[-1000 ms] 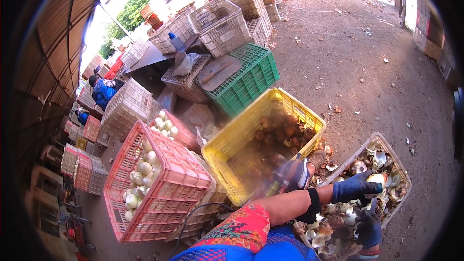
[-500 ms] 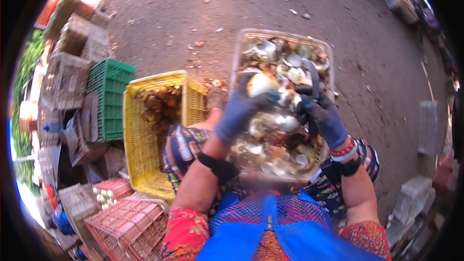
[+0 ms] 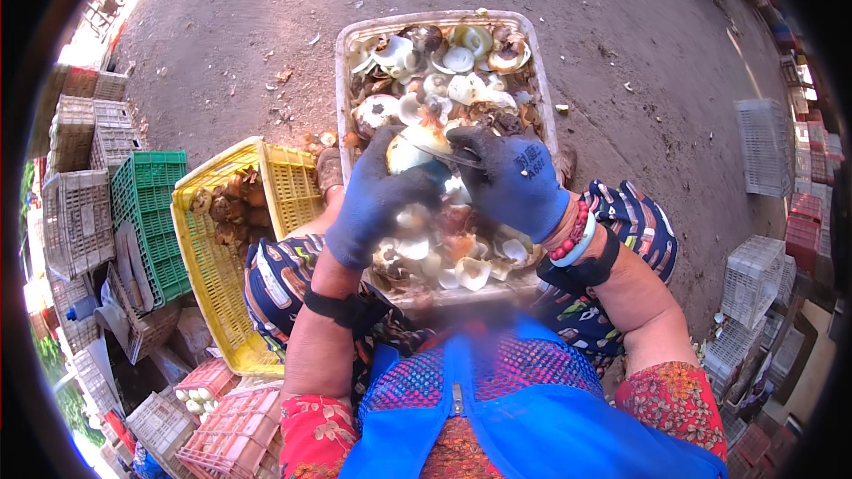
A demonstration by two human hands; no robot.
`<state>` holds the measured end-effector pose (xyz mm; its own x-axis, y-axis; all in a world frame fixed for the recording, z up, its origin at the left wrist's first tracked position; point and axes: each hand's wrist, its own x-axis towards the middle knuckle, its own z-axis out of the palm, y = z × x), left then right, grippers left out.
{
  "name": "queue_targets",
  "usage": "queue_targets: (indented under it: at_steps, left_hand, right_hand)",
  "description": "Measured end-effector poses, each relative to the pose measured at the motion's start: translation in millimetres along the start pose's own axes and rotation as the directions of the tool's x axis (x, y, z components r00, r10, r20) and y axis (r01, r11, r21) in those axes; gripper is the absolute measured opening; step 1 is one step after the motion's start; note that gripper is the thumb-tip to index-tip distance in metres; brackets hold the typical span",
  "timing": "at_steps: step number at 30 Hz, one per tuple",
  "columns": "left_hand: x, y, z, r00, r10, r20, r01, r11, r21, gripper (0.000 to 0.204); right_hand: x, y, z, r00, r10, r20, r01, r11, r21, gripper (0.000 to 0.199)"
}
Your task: The recorder is peeling onions using a small knife and placing the peeled onions into a crate while sitting in a workspace.
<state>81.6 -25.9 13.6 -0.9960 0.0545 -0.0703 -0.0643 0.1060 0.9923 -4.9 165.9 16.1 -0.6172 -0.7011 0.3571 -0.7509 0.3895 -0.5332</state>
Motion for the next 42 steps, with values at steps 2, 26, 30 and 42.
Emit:
queue_targets:
  at_steps: [2, 26, 30, 42]
  left_hand:
    - [-1.1, 11.9, 3.9, 0.986, -0.153, -0.063, 0.134, 0.962, -0.238, 0.032]
    - [-15.2, 33.0, 15.3, 0.952, -0.244, -0.185, 0.165, 0.918, -0.362, 0.042]
    - [-13.0, 40.8, 15.6, 0.958, -0.078, -0.277, 0.004, 0.967, -0.256, 0.055]
    - [-3.3, 32.9, 12.0, 0.933, -0.205, -0.296, 0.069, 0.909, -0.412, 0.066]
  right_hand:
    - [0.5, -3.1, 2.2, 0.999, 0.030, 0.021, -0.029, 0.999, -0.028, 0.027]
    - [0.3, 17.4, 20.9, 0.952, 0.276, 0.134, -0.249, 0.950, -0.191, 0.021]
    - [-3.4, 24.2, 28.4, 0.940, 0.337, -0.041, -0.333, 0.939, 0.087, 0.016]
    - [-4.3, -8.5, 1.2, 0.970, 0.239, 0.036, -0.236, 0.908, 0.346, 0.019]
